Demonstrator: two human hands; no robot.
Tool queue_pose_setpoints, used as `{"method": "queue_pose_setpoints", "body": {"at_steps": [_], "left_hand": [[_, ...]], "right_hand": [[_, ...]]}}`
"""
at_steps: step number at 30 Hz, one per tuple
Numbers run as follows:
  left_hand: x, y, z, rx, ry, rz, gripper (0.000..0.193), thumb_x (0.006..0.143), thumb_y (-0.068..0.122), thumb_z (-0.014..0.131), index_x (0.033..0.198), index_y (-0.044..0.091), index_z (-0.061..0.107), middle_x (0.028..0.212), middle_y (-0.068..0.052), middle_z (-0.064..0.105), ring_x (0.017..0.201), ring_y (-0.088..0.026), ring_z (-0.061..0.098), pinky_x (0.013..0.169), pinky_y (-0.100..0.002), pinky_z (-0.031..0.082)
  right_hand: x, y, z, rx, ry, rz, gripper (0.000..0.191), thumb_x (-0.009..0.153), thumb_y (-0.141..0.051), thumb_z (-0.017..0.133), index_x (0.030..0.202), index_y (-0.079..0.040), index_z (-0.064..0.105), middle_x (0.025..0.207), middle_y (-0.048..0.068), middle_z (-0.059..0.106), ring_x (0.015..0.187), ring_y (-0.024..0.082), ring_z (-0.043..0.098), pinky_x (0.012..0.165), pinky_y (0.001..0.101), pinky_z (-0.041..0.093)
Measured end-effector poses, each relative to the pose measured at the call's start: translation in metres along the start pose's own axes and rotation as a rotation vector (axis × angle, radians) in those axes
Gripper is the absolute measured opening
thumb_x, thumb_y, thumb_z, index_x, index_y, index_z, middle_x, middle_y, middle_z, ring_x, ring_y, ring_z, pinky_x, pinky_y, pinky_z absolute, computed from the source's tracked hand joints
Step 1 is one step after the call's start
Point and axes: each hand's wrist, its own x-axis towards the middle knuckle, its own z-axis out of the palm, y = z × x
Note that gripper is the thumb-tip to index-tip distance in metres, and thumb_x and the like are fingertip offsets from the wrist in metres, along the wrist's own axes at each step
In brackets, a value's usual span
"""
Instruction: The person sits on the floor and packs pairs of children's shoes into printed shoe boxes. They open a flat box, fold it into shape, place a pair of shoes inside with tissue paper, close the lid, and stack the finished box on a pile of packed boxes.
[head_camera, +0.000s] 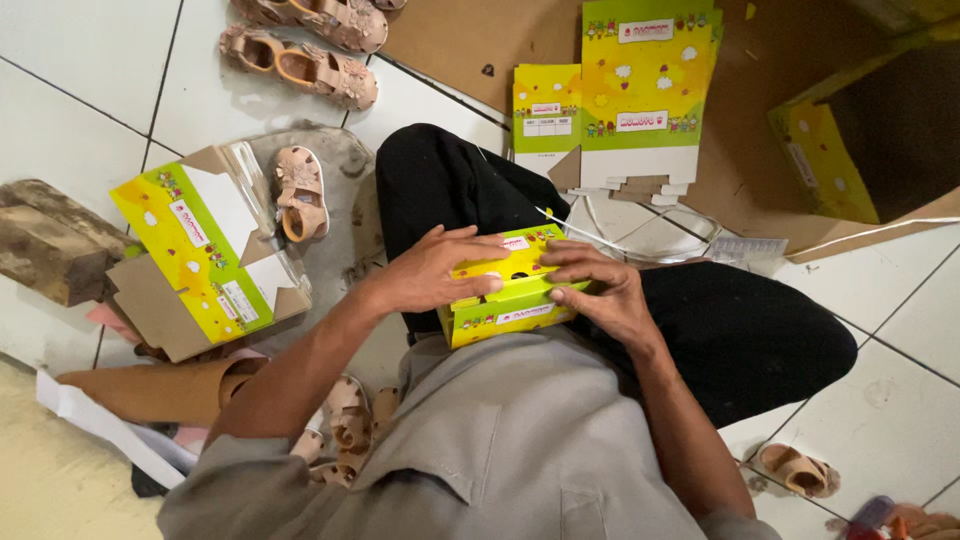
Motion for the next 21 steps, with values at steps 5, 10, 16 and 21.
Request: {"method": "queue_pose_setpoints", "body": {"at_steps": [5,10,16,21], "left_hand": [[0.002,0.007,-0.006,0.123,-0.028,0.030,0.060,0.099,0.050,0.056,0.143,0.010,0.059,0.152,-0.011,0.054,0.140,-0.045,0.044,0.110,-0.055,0.034],[-0.002,0.016,0.004,0.318,0.044,0.045,0.054,0.098,0.046,0.060,0.136,0.008,0.063,0.145,-0.011,0.059,0.133,-0.042,0.052,0.106,-0.057,0.039],[-0.006,0.018,0.015,0.404,0.181,0.107,0.053,0.096,0.042,0.065,0.135,0.007,0.065,0.139,-0.012,0.064,0.130,-0.042,0.054,0.101,-0.053,0.044],[-0.005,0.015,0.014,0.348,0.169,0.087,0.051,0.097,0.042,0.065,0.134,0.007,0.066,0.141,-0.011,0.064,0.131,-0.040,0.054,0.100,-0.052,0.045]], "right_hand": [[-0.006,0.010,-0.002,0.060,0.001,-0.053,0.020,0.081,-0.006,0.084,0.100,-0.005,0.078,0.121,0.012,0.075,0.136,0.031,0.060,0.121,0.0493,0.042],[-0.009,0.012,-0.001,0.091,-0.003,-0.060,0.021,0.080,-0.006,0.085,0.099,-0.005,0.077,0.122,0.012,0.075,0.134,0.030,0.060,0.121,0.0483,0.043],[-0.009,0.009,-0.003,0.071,-0.040,-0.073,0.023,0.082,-0.011,0.082,0.104,-0.004,0.077,0.123,0.012,0.074,0.132,0.029,0.060,0.118,0.0463,0.043],[0.008,-0.007,-0.005,0.080,0.006,0.156,0.020,0.098,-0.019,0.070,0.105,-0.002,0.078,0.118,0.011,0.077,0.119,0.026,0.070,0.109,0.0395,0.053]]}}
